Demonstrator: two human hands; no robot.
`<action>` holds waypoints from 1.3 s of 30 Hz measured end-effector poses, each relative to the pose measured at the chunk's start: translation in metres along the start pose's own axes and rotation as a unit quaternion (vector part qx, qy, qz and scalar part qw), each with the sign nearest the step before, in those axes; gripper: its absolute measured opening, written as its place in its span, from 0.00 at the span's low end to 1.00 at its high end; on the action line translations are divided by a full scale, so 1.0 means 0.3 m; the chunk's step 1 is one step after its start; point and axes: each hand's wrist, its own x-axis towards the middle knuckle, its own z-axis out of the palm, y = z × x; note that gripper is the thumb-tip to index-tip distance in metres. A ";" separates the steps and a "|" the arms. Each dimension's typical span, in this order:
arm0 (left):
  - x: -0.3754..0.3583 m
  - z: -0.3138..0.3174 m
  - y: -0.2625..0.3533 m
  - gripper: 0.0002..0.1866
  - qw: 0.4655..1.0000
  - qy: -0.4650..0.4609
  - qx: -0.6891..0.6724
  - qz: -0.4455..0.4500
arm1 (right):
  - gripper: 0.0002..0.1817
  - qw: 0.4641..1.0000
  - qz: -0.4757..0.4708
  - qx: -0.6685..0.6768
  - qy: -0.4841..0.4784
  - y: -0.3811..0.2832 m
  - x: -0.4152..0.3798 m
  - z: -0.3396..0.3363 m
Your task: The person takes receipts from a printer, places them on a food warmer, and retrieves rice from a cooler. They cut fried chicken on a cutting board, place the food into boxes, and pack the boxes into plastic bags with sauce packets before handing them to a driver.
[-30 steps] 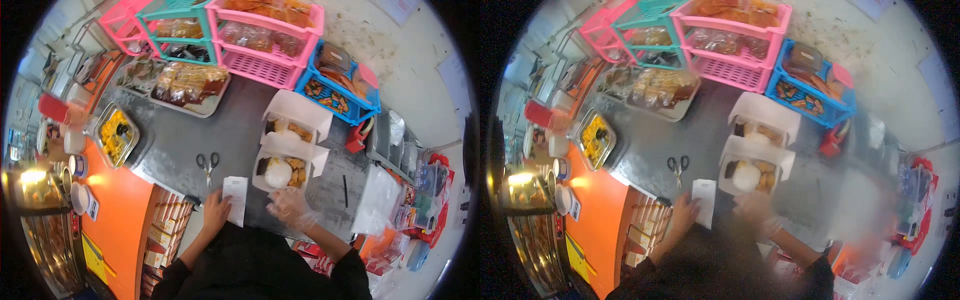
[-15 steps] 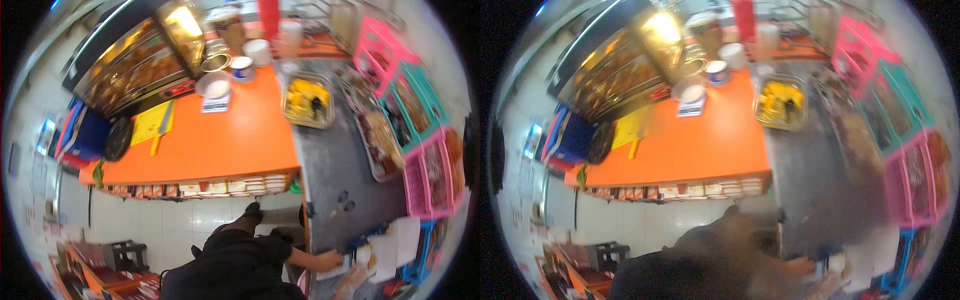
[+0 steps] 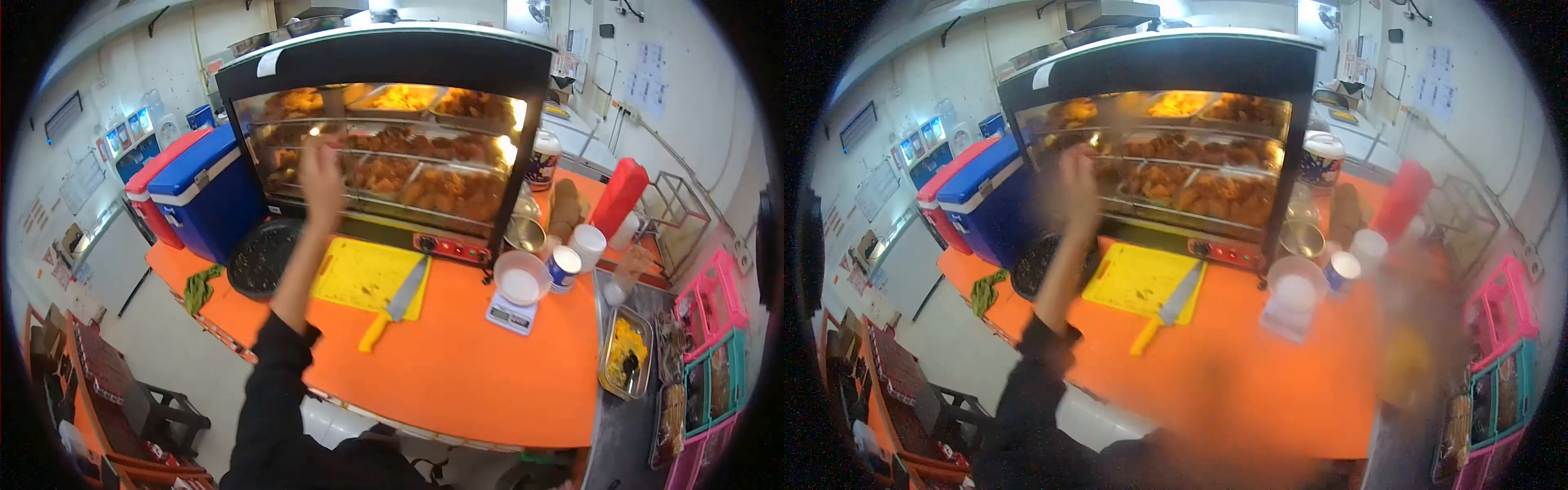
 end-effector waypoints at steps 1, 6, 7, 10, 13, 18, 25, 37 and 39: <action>0.175 -0.062 -0.152 0.09 0.994 -0.013 0.104 0.001 | 0.17 1.000 -0.001 0.004 -0.017 -0.064 0.004 0.030; 0.797 -0.119 -0.632 0.20 0.940 0.010 0.316 -0.125 | 0.32 0.969 -0.049 -0.037 -0.238 -0.133 0.127 0.106; 0.863 -0.123 -0.619 0.27 0.932 -0.044 0.243 -0.266 | 0.37 0.955 -0.046 -0.054 -0.289 -0.134 0.093 0.065; 0.730 -0.202 -0.552 0.17 0.851 -0.144 0.254 0.436 | 0.10 0.991 -0.088 -0.023 -0.101 -0.357 0.071 -0.068; 0.610 -0.136 -0.610 0.15 0.939 -0.192 0.192 0.211 | 0.16 0.979 0.034 -0.122 -0.157 -0.444 0.074 -0.217; 0.198 0.063 -0.269 0.12 0.974 -0.175 0.024 0.138 | 0.18 0.978 0.000 -0.206 -0.038 -0.240 -0.076 -0.319; -0.629 0.229 0.451 0.08 0.818 -0.440 -0.368 -0.047 | 0.14 0.970 0.101 -0.217 -0.038 0.006 -0.138 -0.473; -2.358 0.001 1.884 0.22 0.587 -0.700 -0.407 0.002 | 0.20 0.963 0.235 -0.135 0.002 0.651 -0.162 -0.884; -2.308 -0.064 1.932 0.27 0.635 -0.673 -0.361 0.116 | 0.18 0.939 0.253 -0.029 0.230 0.595 -0.001 -0.942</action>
